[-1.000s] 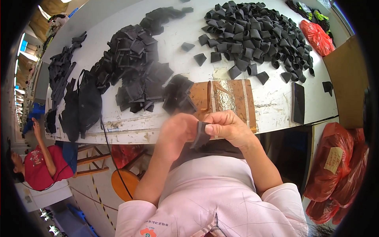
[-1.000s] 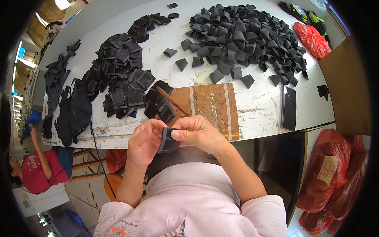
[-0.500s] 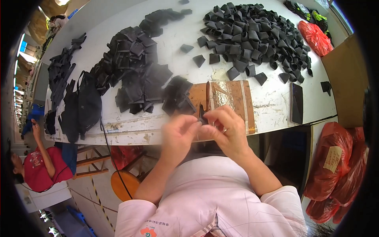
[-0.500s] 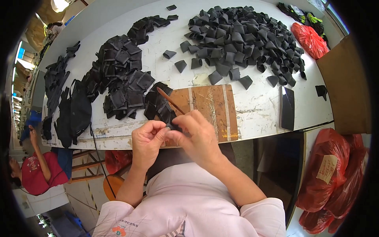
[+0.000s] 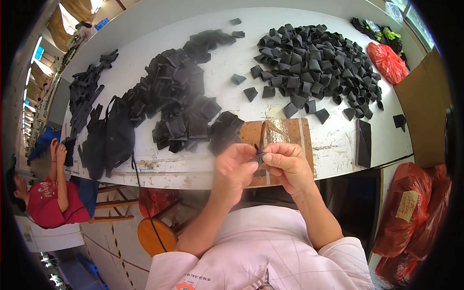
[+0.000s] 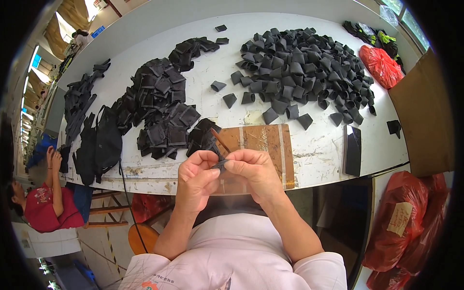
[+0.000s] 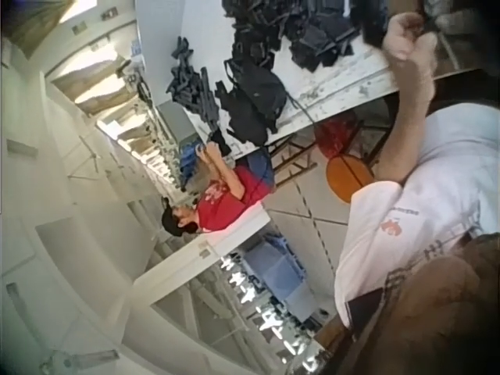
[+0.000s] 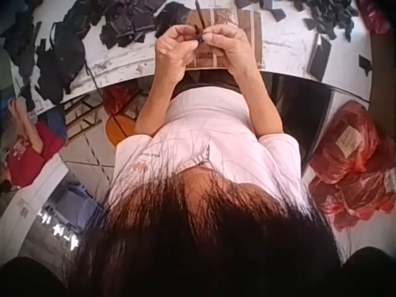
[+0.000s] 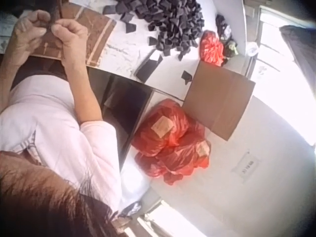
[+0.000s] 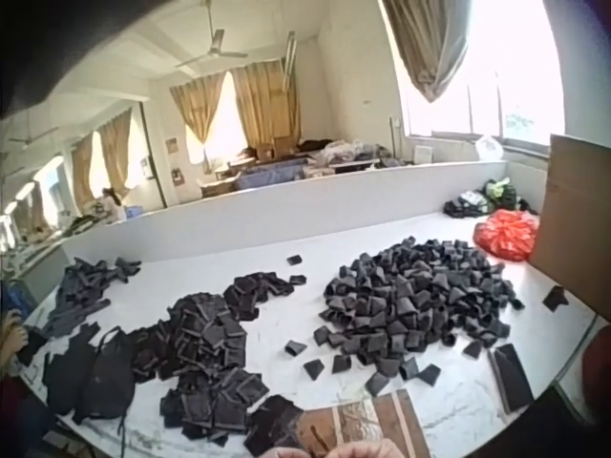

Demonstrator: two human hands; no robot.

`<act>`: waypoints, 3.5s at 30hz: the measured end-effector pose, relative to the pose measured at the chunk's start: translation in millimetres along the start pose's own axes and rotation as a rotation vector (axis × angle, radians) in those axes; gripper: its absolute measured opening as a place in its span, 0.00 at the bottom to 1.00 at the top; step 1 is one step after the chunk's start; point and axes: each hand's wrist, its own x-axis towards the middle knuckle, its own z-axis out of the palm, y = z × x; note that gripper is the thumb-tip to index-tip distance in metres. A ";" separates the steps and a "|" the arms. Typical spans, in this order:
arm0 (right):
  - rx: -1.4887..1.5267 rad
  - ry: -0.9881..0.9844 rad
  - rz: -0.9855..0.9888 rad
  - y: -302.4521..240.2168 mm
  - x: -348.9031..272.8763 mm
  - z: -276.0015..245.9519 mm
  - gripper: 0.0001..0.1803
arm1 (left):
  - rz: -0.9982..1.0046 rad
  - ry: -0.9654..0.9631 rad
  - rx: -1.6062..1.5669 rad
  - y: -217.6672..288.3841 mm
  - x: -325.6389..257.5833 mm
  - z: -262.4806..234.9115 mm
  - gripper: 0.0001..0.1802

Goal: The recorder is inspecting and separating small black rubber or fabric components at a workbench in a factory setting.

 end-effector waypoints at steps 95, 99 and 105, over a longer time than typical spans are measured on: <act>-1.109 0.384 -0.722 28.9 -2.8 21.9 0.10 | 0.239 0.367 0.553 -10.7 -19.0 -18.3 0.05; -0.978 0.103 -0.767 22.1 -11.0 24.0 0.09 | 0.339 0.281 0.839 -13.5 -20.9 -12.1 0.05; -1.267 0.215 -0.920 24.5 -1.3 27.6 0.07 | 0.676 0.485 0.976 -18.9 -14.6 0.6 0.06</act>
